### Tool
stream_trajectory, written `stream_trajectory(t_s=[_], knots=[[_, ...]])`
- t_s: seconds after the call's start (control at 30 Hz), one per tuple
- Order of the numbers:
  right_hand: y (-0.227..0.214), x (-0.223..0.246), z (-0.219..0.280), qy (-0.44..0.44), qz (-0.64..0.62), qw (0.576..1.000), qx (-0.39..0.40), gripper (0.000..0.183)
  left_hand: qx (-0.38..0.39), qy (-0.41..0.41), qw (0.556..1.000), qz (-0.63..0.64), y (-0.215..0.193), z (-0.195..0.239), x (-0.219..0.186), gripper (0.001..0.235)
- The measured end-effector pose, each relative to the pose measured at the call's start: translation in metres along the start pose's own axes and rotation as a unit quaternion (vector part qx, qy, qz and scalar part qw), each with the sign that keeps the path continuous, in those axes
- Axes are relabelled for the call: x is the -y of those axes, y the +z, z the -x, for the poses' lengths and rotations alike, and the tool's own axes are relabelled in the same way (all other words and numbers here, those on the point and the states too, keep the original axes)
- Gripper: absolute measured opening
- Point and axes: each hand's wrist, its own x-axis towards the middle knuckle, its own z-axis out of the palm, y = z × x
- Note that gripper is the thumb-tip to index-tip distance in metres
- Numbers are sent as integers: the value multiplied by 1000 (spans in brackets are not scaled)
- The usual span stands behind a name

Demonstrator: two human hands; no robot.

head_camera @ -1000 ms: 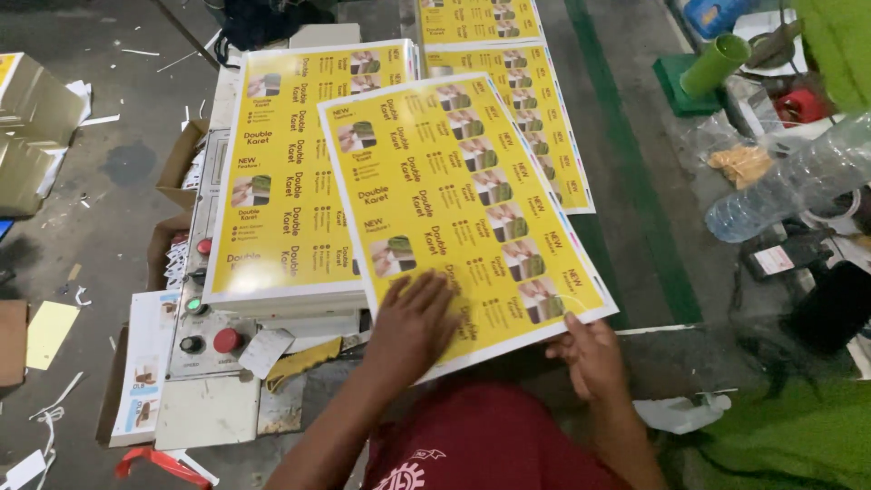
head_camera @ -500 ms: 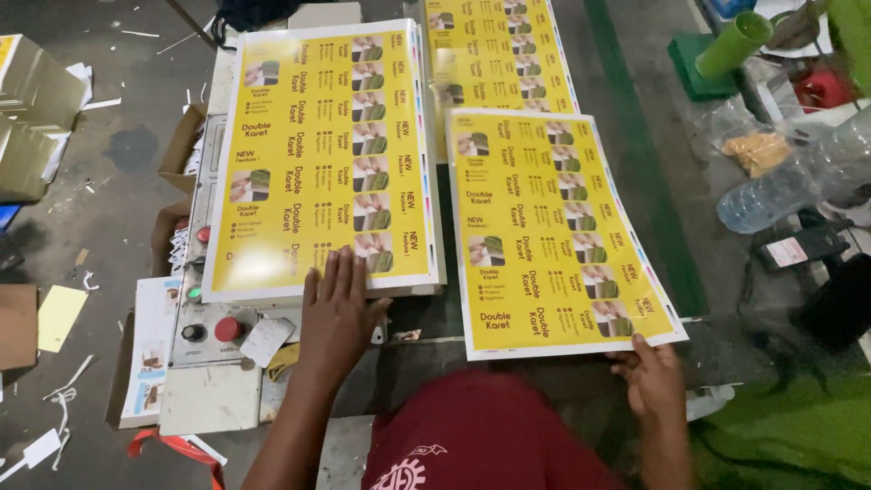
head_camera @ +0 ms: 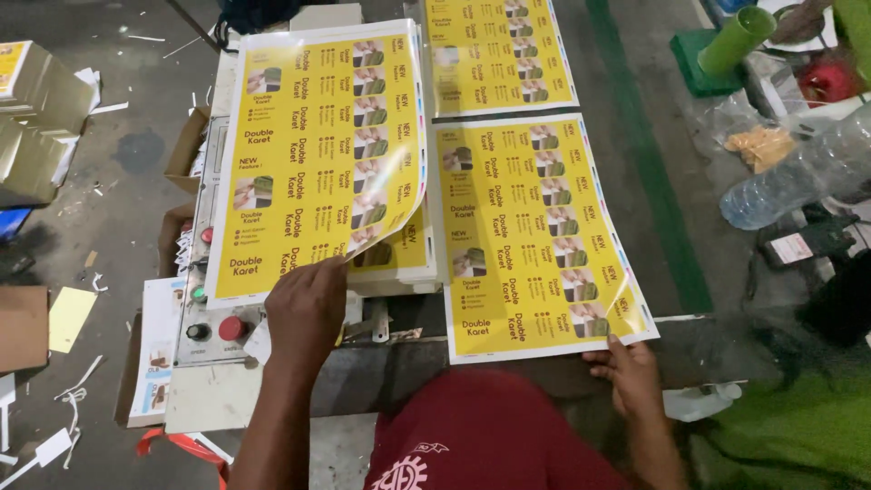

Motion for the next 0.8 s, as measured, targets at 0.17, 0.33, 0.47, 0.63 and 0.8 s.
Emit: stream_trajectory(t_s=[0.17, 0.33, 0.47, 0.63, 0.8], knots=[[42, 37, -22, -7, 57, 998, -16, 27, -4, -14, 1000, 17, 7, 2, -1, 10], [58, 54, -57, 16, 33, 999, 4, 31, -13, -25, 999, 28, 1, 2, -5, 11], [64, 73, -33, 19, 68, 997, -25, 56, -22, -48, 997, 51, -6, 8, -9, 17], [69, 48, -7, 34, 82, 994, 59, 55, -10, 0, 992, 129, 16, 13, -33, 24], [127, 51, 23, 15, 98, 970, 222, 51, 39, 97, 975, 195, 54, 16, -82, 25]])
